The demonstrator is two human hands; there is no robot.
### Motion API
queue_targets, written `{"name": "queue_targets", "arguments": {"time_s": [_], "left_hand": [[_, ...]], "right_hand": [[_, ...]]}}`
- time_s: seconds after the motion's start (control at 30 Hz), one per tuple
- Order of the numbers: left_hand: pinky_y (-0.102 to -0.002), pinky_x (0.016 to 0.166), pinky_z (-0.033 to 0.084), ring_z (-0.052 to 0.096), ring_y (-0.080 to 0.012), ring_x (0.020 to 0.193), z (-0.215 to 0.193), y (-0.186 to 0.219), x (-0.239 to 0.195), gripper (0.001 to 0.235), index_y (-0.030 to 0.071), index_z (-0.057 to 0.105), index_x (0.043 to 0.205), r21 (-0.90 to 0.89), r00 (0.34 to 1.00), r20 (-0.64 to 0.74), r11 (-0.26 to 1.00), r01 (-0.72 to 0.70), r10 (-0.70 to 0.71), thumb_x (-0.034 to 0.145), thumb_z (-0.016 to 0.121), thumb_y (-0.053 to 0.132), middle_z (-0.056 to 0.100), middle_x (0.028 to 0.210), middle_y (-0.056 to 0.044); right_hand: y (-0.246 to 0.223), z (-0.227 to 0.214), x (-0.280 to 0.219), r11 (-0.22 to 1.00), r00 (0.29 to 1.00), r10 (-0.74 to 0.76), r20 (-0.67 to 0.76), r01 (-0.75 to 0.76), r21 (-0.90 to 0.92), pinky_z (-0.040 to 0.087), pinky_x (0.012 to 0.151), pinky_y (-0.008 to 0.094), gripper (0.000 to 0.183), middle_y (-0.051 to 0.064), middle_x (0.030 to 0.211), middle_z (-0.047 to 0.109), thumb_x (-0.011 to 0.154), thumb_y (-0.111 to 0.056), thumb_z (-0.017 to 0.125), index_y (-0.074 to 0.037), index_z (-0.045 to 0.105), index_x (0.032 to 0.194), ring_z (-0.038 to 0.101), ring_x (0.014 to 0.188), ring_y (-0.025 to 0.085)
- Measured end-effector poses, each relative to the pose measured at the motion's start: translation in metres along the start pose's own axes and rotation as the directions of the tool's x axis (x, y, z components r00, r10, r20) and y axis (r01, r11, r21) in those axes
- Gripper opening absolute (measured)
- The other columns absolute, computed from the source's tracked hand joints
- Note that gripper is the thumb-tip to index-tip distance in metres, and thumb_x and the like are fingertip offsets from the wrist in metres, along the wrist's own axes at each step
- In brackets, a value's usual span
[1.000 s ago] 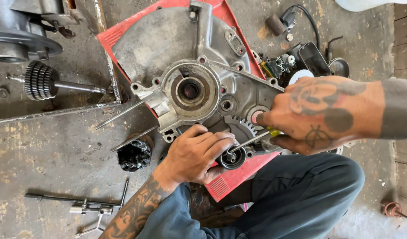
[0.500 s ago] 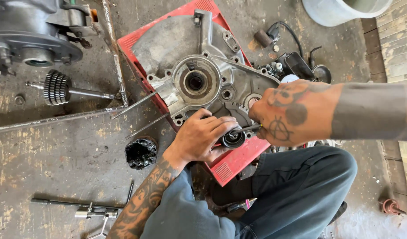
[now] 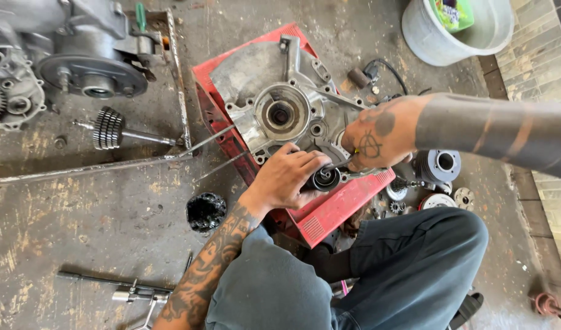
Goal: The person sits on the workshop floor with a motorcycle engine crankcase on a red tray and fits a gear and bearing assembly into the case. They press components into place by hand, use a screwdriver to seat and adjust parts, and pick up a socket wrench to work on the assembly.
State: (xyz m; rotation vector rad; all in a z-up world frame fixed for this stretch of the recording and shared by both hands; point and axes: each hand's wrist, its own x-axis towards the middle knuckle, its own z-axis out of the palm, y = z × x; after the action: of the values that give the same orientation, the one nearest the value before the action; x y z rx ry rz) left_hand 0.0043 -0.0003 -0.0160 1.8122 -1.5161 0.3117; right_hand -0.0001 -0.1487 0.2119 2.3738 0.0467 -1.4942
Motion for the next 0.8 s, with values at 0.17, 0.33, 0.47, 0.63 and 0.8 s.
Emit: {"name": "queue_targets", "arguments": {"time_s": [0.17, 0.33, 0.47, 0.63, 0.8], "left_hand": [[-0.042, 0.098, 0.044, 0.068, -0.0266, 0.101, -0.019, 0.006, 0.008, 0.069, 0.012, 0.049, 0.138, -0.069, 0.998, 0.058, 0.997, 0.027, -0.023, 0.085, 0.066, 0.053, 0.065, 0.118, -0.01], [-0.047, 0.106, 0.044, 0.064, -0.034, 0.119, -0.037, 0.012, 0.014, 0.072, 0.008, 0.049, 0.143, -0.24, 0.987, 0.129, 0.963, 0.12, -0.091, 0.09, 0.065, 0.055, 0.065, 0.125, -0.016], [-0.051, 0.114, 0.04, 0.058, -0.0377, 0.131, -0.042, 0.019, 0.029, 0.079, 0.005, 0.043, 0.149, -0.561, 0.953, 0.237, 0.775, 0.292, -0.187, 0.086, 0.069, 0.042, 0.059, 0.137, -0.021], [-0.063, 0.118, 0.031, 0.044, -0.055, 0.138, -0.084, 0.036, 0.071, 0.091, -0.019, 0.026, 0.15, -0.639, 0.861, 0.447, 0.588, 0.496, -0.241, 0.081, 0.068, 0.024, 0.046, 0.143, -0.043], [-0.055, 0.099, 0.051, 0.067, -0.0424, 0.113, -0.063, 0.035, 0.075, 0.039, 0.005, 0.062, 0.119, -0.571, 0.831, 0.482, 0.621, 0.537, -0.276, 0.097, 0.068, 0.036, 0.072, 0.109, -0.021]], "right_hand": [[0.002, 0.001, 0.005, 0.995, 0.997, -0.008, -0.075, 0.001, -0.099, 0.064, 0.074, 0.027, 0.045, 0.004, 0.077, 0.077, 0.095, -0.056, 0.053, -0.017, 0.073, 0.107, 0.072, 0.05, 0.013], [-0.001, -0.008, -0.008, 1.0, 0.997, -0.007, -0.079, 0.005, -0.029, 0.063, 0.058, 0.022, 0.042, 0.007, 0.083, 0.076, 0.095, -0.049, 0.057, -0.011, 0.069, 0.109, 0.071, 0.051, 0.014], [0.005, -0.006, -0.004, 0.998, 0.992, -0.034, -0.118, 0.04, 0.048, 0.062, 0.051, 0.022, 0.036, 0.006, 0.076, 0.076, 0.092, -0.045, 0.062, -0.011, 0.071, 0.099, 0.071, 0.05, 0.015], [0.002, -0.006, -0.013, 0.994, 0.989, -0.02, -0.148, 0.035, 0.1, 0.058, 0.044, 0.022, 0.03, 0.011, 0.073, 0.074, 0.096, -0.029, 0.057, -0.003, 0.072, 0.095, 0.07, 0.048, 0.018], [0.001, -0.011, -0.012, 0.994, 0.975, -0.013, -0.221, -0.011, -0.106, 0.046, 0.079, 0.066, 0.029, -0.001, 0.075, 0.077, 0.08, -0.043, 0.071, -0.017, 0.082, 0.076, 0.063, 0.071, 0.023]]}}
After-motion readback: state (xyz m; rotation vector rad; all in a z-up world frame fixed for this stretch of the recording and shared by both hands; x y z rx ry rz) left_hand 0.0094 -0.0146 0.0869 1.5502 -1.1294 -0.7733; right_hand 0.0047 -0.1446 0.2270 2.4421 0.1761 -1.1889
